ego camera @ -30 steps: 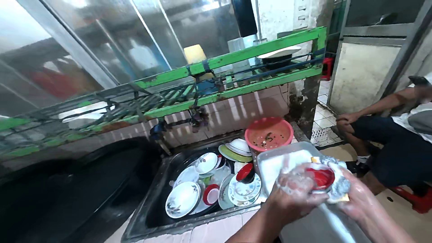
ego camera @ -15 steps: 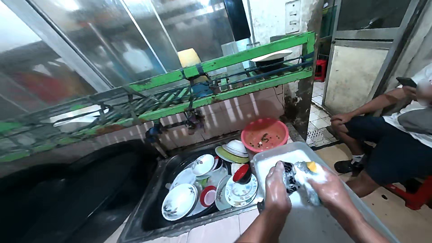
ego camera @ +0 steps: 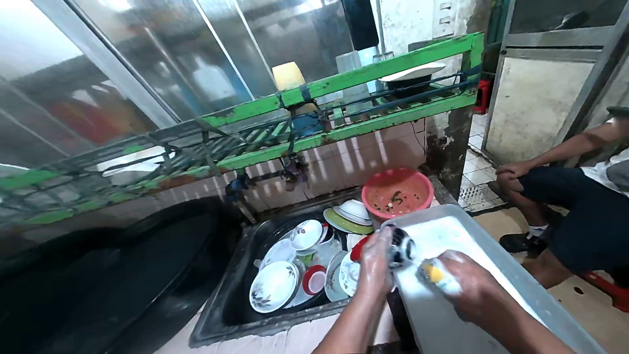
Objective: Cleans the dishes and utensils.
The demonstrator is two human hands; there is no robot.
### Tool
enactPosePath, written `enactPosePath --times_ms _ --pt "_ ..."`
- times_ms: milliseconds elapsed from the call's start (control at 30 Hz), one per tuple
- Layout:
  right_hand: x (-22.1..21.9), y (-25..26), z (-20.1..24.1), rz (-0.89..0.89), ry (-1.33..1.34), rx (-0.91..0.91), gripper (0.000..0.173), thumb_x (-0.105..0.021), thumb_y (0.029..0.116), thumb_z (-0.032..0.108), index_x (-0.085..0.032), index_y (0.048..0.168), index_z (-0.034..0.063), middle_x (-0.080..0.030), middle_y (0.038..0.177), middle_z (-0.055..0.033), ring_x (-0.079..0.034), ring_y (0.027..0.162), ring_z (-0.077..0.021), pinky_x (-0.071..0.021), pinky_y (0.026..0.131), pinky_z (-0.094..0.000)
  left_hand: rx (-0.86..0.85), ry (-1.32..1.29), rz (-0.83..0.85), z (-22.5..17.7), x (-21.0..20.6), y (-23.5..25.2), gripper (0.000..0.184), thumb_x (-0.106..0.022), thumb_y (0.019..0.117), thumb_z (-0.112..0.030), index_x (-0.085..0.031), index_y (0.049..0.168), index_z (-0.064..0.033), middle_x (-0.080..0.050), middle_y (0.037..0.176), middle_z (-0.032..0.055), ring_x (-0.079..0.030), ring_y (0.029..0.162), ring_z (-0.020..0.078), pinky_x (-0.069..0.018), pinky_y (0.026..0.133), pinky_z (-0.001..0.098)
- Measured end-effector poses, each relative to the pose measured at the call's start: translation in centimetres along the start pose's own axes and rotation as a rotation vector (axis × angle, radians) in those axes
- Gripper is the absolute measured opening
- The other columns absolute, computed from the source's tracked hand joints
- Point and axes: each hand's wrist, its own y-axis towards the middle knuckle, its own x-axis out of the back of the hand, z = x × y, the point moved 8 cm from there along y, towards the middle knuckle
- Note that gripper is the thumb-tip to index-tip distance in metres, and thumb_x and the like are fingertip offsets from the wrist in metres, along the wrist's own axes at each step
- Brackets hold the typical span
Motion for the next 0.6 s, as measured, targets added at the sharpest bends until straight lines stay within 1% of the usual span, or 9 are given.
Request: enactPosePath --times_ms 67,133,200,267,300,367,500,533,600 --pt "-0.5 -1.6 -4.3 0.207 -0.027 -0.308 0.034 -0.071 0.0918 0.017 -0.070 0.121 -0.0003 -0.067 0.123 -0.0251 -0.062 0.120 -0.0417 -0.0488 0.104 -0.0585 -0.118 0.316 -0.101 -1.0 5.5 2.3 0.035 -0.052 0.1068 -0.029 -0.069 0.108 0.0009 -0.068 0.094 0.0110 -0.065 0.087 0.0175 -0.0546 0.082 0.0390" --pt "0.0 -3.8 -7.7 0.241 -0.047 -0.506 0.041 -0.072 0.0923 0.018 -0.066 0.126 -0.0052 -0.060 0.130 -0.0306 -0.058 0.124 -0.0471 -0.0447 0.106 -0.0622 -0.095 0.639 -0.230 -0.5 12.3 5.3 0.037 -0.053 0.1067 -0.031 -0.069 0.112 0.0023 -0.069 0.100 0.0186 -0.066 0.094 0.0283 -0.0523 0.088 0.0499" --pt "0.2 -5.1 -9.1 0.251 -0.047 -0.537 0.041 -0.070 0.0937 0.019 -0.066 0.125 -0.0074 -0.059 0.131 -0.0340 -0.057 0.124 -0.0503 -0.0435 0.106 -0.0644 -0.007 0.870 -0.286 1.5 18.8 8.0 0.037 -0.052 0.1065 -0.026 -0.067 0.123 0.0034 -0.068 0.116 0.0237 -0.065 0.111 0.0348 -0.0488 0.101 0.0543" --pt "-0.1 -5.1 -9.6 0.259 -0.060 -0.525 0.039 -0.069 0.0946 0.019 -0.068 0.124 -0.0068 -0.060 0.131 -0.0338 -0.057 0.124 -0.0503 -0.0425 0.107 -0.0645 0.118 0.991 -0.294 2.5 21.5 9.1 0.040 -0.052 0.1045 -0.019 -0.057 0.138 0.0029 -0.063 0.131 0.0257 -0.060 0.125 0.0378 -0.0444 0.108 0.0552" --pt "-0.3 -4.9 -9.8 0.254 -0.073 -0.517 0.039 -0.069 0.0945 0.019 -0.068 0.123 -0.0066 -0.060 0.130 -0.0334 -0.057 0.124 -0.0500 -0.0421 0.107 -0.0640 0.132 1.013 -0.282 2.4 20.9 9.2 0.046 -0.051 0.1046 -0.020 -0.051 0.145 0.0018 -0.061 0.136 0.0264 -0.058 0.128 0.0394 -0.0440 0.109 0.0561" --pt "-0.9 -4.5 -10.2 0.250 -0.109 -0.497 0.040 -0.069 0.0944 0.020 -0.067 0.125 -0.0065 -0.059 0.132 -0.0341 -0.055 0.126 -0.0511 -0.0410 0.108 -0.0645 0.029 0.936 -0.162 1.6 16.0 8.3 0.050 -0.050 0.1072 -0.024 -0.046 0.150 0.0009 -0.055 0.144 0.0260 -0.054 0.134 0.0392 -0.0404 0.114 0.0550" --pt "-2.5 -5.1 -10.8 0.417 -0.220 -0.496 0.059 -0.070 0.0938 0.032 -0.057 0.140 -0.0020 -0.052 0.143 -0.0330 -0.048 0.133 -0.0542 -0.0380 0.110 -0.0677 0.041 1.045 0.384 6.1 5.3 6.7 0.060 -0.051 0.1052 -0.041 -0.044 0.155 -0.0070 -0.048 0.154 0.0175 -0.045 0.145 0.0295 -0.0336 0.122 0.0479" --pt "-3.0 -5.4 -10.9 0.482 -0.228 -0.511 0.061 -0.072 0.0927 0.030 -0.055 0.142 -0.0017 -0.051 0.145 -0.0323 -0.047 0.134 -0.0538 -0.0387 0.109 -0.0685 0.052 1.114 0.472 7.7 4.2 6.5 0.056 -0.051 0.1055 -0.037 -0.046 0.153 -0.0065 -0.050 0.153 0.0173 -0.046 0.144 0.0292 -0.0343 0.121 0.0479" --pt "-4.0 -6.1 -11.3 0.583 -0.180 -0.535 0.055 -0.073 0.0916 0.024 -0.059 0.138 -0.0025 -0.052 0.144 -0.0300 -0.048 0.134 -0.0508 -0.0414 0.108 -0.0670 0.090 1.069 0.459 9.1 3.8 6.3 0.043 -0.049 0.1062 -0.026 -0.057 0.141 -0.0027 -0.059 0.141 0.0196 -0.055 0.135 0.0309 -0.0406 0.116 0.0496"
